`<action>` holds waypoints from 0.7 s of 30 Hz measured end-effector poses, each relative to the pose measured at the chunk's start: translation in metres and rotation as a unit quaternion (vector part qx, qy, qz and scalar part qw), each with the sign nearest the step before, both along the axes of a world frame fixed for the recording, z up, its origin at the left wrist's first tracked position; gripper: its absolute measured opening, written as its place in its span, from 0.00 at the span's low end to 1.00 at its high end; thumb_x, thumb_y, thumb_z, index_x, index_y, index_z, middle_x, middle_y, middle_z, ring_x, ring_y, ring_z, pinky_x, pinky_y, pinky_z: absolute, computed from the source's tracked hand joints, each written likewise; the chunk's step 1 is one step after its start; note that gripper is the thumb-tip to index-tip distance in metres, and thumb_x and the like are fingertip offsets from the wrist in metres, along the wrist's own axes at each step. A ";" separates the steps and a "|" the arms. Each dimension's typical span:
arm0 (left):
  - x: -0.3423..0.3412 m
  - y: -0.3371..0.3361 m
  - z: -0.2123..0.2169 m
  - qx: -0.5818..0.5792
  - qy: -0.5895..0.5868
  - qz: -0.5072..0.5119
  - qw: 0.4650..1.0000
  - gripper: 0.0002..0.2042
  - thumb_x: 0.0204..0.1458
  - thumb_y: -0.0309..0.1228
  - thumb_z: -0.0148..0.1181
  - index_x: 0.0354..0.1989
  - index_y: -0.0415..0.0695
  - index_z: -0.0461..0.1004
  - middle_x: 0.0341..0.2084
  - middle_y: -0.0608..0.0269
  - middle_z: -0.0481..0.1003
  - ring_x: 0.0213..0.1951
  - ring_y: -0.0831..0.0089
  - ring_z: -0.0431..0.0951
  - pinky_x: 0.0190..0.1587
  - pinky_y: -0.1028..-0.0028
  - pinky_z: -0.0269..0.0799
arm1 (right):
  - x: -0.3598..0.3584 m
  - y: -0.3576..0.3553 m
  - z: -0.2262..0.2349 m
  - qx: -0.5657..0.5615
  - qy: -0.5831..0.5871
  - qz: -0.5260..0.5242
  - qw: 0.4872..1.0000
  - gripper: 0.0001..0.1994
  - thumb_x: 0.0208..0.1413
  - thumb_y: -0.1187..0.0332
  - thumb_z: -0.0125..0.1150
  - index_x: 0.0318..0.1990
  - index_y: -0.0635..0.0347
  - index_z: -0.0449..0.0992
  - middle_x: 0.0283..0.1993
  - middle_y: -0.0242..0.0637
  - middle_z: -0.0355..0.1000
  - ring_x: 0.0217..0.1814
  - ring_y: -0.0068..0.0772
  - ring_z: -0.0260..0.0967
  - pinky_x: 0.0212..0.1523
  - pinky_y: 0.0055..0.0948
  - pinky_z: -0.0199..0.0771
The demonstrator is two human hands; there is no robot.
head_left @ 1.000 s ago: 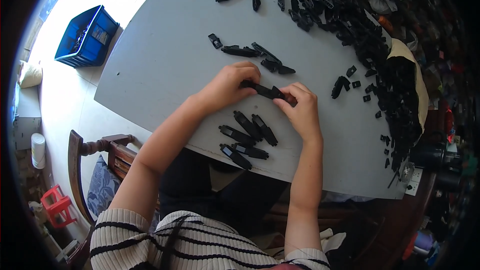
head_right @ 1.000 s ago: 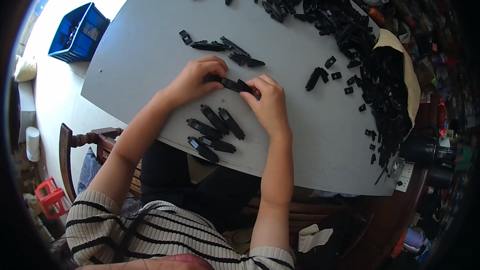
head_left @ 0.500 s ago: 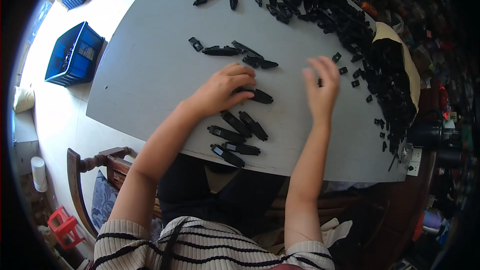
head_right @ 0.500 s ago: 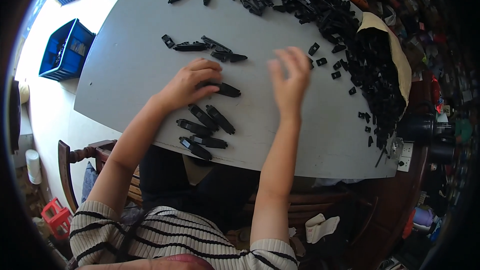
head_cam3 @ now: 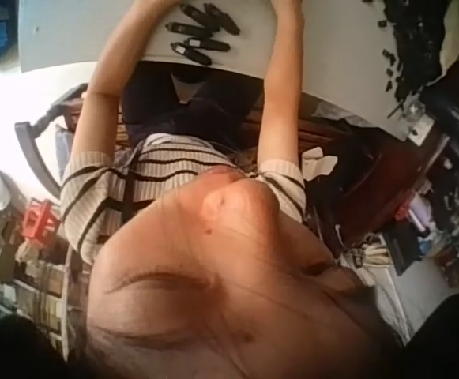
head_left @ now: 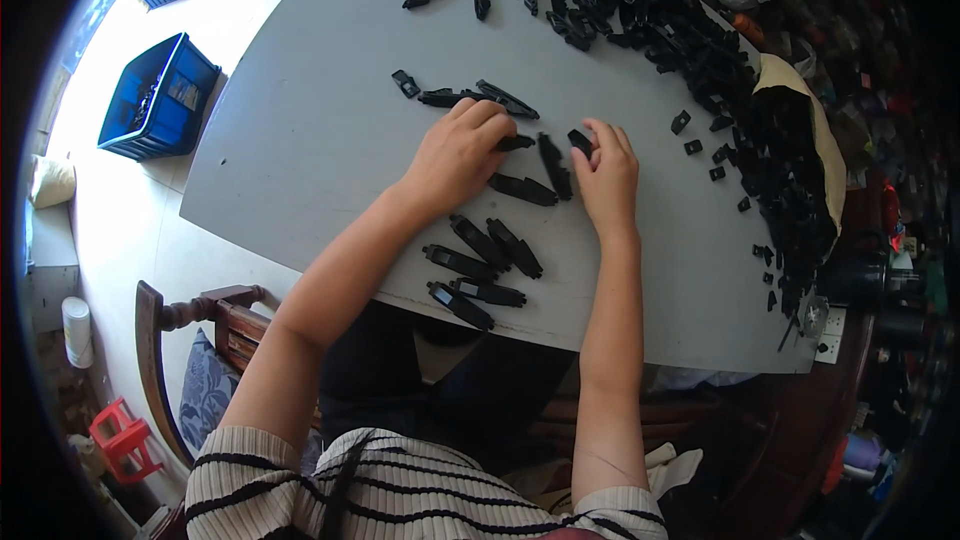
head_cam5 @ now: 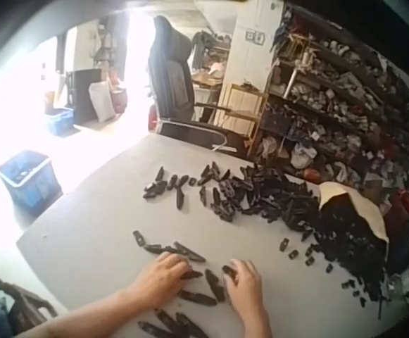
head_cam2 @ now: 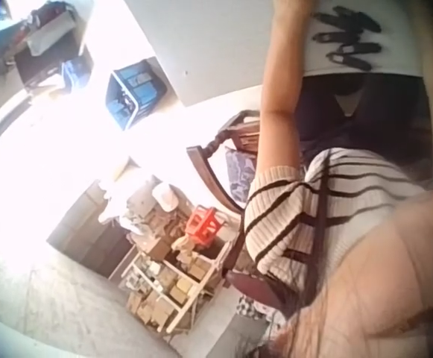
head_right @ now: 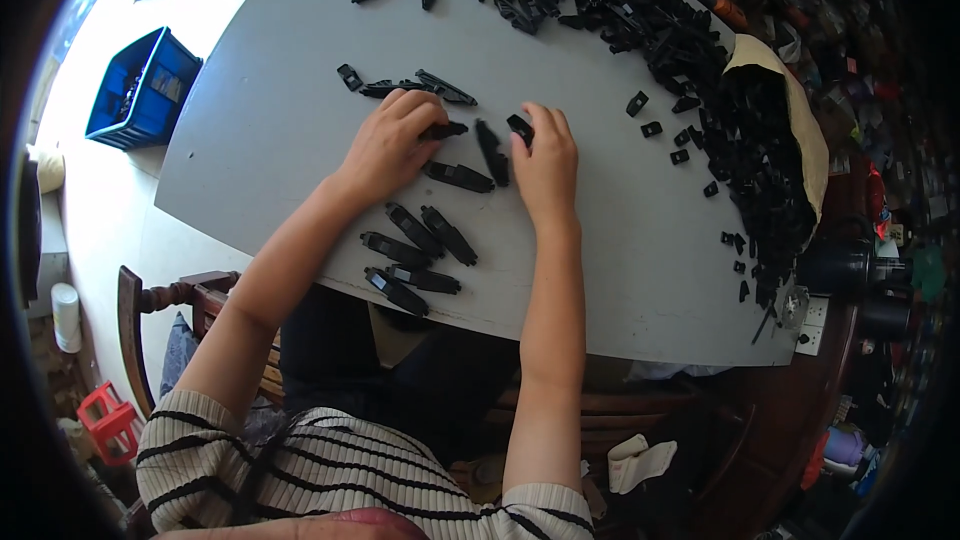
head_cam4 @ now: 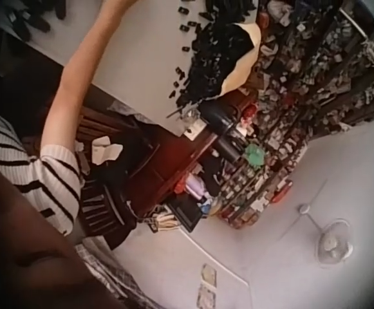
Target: Assembling small black plastic components by snapping two pieces together on a workbench.
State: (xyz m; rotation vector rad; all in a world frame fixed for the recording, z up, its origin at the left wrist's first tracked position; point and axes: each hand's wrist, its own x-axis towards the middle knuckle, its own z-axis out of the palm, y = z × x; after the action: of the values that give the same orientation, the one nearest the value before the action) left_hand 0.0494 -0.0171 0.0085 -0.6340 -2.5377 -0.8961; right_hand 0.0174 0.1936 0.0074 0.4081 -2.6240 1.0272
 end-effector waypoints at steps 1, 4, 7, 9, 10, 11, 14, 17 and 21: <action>0.000 -0.001 -0.001 -0.001 -0.001 0.001 1.000 0.20 0.41 0.20 0.63 0.46 0.42 0.69 0.39 0.60 0.71 0.42 0.61 0.71 0.48 0.67 0.69 | 0.002 -0.003 0.002 -0.001 -0.001 0.001 1.000 0.14 0.46 0.81 0.62 0.43 0.62 0.75 0.32 0.34 0.67 0.27 0.25 0.64 0.32 0.26 0.68; -0.001 -0.003 -0.004 0.165 -0.098 0.029 0.981 0.17 0.43 0.18 0.63 0.43 0.41 0.69 0.37 0.61 0.73 0.39 0.68 0.74 0.45 0.72 0.71 | 0.008 -0.009 0.005 -0.214 -0.103 0.044 0.971 0.16 0.47 0.79 0.62 0.47 0.62 0.74 0.38 0.38 0.71 0.36 0.28 0.71 0.42 0.28 0.72; -0.008 -0.007 -0.007 0.393 -0.215 -0.042 0.893 0.14 0.49 0.15 0.59 0.44 0.40 0.69 0.39 0.61 0.75 0.40 0.79 0.75 0.47 0.77 0.72 | 0.017 -0.016 0.006 -0.397 -0.174 0.118 0.893 0.15 0.47 0.78 0.63 0.46 0.61 0.76 0.40 0.35 0.74 0.36 0.23 0.70 0.42 0.26 0.72; -0.010 -0.012 -0.014 0.365 -0.251 -0.053 0.895 0.13 0.48 0.15 0.60 0.42 0.38 0.71 0.39 0.61 0.75 0.40 0.77 0.76 0.47 0.76 0.72 | 0.019 -0.023 0.004 -0.240 -0.078 0.140 0.958 0.13 0.46 0.78 0.64 0.42 0.63 0.77 0.41 0.37 0.75 0.35 0.28 0.72 0.41 0.26 0.72; -0.010 -0.014 -0.015 0.336 -0.287 -0.065 0.895 0.12 0.47 0.15 0.61 0.41 0.37 0.72 0.38 0.61 0.75 0.39 0.76 0.76 0.46 0.76 0.73 | 0.019 -0.024 0.002 -0.240 -0.079 0.140 0.957 0.13 0.46 0.78 0.64 0.42 0.63 0.77 0.41 0.37 0.75 0.35 0.28 0.72 0.41 0.26 0.72; -0.009 -0.015 -0.016 0.336 -0.287 -0.064 0.895 0.12 0.47 0.15 0.61 0.41 0.37 0.72 0.38 0.61 0.75 0.39 0.76 0.76 0.46 0.76 0.73 | 0.018 -0.025 0.000 -0.188 -0.039 0.134 0.972 0.13 0.46 0.77 0.65 0.41 0.63 0.77 0.38 0.38 0.75 0.34 0.30 0.72 0.40 0.26 0.72; -0.005 -0.011 -0.008 0.198 -0.208 -0.026 0.958 0.11 0.44 0.16 0.63 0.37 0.36 0.74 0.37 0.60 0.75 0.38 0.71 0.77 0.43 0.75 0.73 | 0.016 -0.024 -0.001 -0.080 0.043 0.119 0.989 0.13 0.44 0.77 0.67 0.40 0.65 0.78 0.34 0.39 0.74 0.33 0.34 0.72 0.37 0.26 0.72; -0.007 -0.014 -0.012 0.146 -0.141 -0.019 0.979 0.11 0.41 0.19 0.65 0.36 0.37 0.77 0.36 0.59 0.75 0.37 0.66 0.77 0.40 0.73 0.73 | 0.013 -0.018 0.004 -0.095 -0.034 0.123 0.987 0.12 0.42 0.78 0.68 0.38 0.66 0.78 0.31 0.39 0.73 0.32 0.32 0.71 0.35 0.26 0.72; -0.008 -0.011 -0.013 0.164 -0.146 -0.012 0.975 0.12 0.40 0.21 0.67 0.36 0.39 0.78 0.35 0.58 0.75 0.35 0.64 0.77 0.38 0.72 0.73 | 0.008 -0.004 0.009 -0.092 -0.096 0.120 0.984 0.12 0.39 0.81 0.69 0.35 0.67 0.79 0.32 0.38 0.74 0.29 0.30 0.71 0.34 0.25 0.72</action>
State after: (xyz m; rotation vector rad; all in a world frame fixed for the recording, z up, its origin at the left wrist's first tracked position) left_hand 0.0413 -0.0282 -0.0048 -0.4574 -2.5418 -1.4737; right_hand 0.0249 0.1891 0.0159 0.6203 -2.6594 1.4398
